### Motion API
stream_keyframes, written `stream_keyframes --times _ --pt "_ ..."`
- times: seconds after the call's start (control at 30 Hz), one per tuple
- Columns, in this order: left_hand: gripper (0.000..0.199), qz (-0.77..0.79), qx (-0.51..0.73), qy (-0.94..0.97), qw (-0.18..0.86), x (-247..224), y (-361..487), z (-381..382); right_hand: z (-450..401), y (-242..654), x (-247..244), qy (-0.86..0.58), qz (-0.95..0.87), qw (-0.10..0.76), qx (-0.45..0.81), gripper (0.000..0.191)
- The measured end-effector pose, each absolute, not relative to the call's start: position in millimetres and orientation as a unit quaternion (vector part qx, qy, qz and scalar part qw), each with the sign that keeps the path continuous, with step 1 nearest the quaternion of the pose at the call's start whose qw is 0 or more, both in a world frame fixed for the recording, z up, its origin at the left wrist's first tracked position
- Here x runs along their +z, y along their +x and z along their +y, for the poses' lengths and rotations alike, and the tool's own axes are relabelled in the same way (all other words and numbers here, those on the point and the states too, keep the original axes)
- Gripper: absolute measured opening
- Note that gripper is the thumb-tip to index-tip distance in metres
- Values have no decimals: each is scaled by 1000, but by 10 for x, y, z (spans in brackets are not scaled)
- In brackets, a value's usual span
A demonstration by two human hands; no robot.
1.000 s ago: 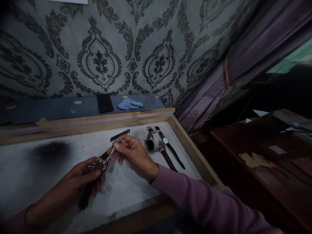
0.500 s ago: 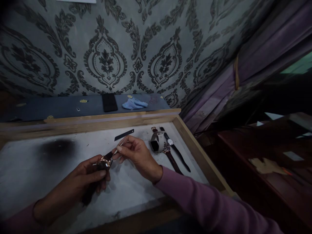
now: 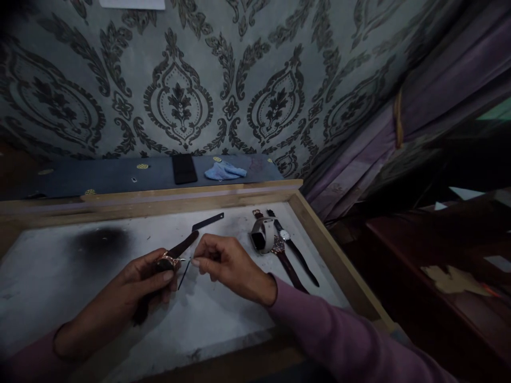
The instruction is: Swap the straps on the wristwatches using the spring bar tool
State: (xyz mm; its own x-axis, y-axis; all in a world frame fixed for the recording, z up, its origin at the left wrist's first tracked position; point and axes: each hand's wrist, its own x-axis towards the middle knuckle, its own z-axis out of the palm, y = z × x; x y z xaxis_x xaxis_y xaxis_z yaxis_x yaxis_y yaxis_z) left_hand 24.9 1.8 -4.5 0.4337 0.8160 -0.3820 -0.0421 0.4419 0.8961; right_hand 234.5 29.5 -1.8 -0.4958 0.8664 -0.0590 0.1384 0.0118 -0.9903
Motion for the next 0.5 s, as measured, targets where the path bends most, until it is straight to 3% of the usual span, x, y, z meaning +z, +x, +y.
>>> stream_keyframes --times 0.2,0.5 --pt "22 422 286 467 723 13 244 52 271 2365 -42 -385 -748 222 493 20" --pt "21 372 222 527 731 -5 170 68 293 2344 -20 -355 -783 336 383 19"
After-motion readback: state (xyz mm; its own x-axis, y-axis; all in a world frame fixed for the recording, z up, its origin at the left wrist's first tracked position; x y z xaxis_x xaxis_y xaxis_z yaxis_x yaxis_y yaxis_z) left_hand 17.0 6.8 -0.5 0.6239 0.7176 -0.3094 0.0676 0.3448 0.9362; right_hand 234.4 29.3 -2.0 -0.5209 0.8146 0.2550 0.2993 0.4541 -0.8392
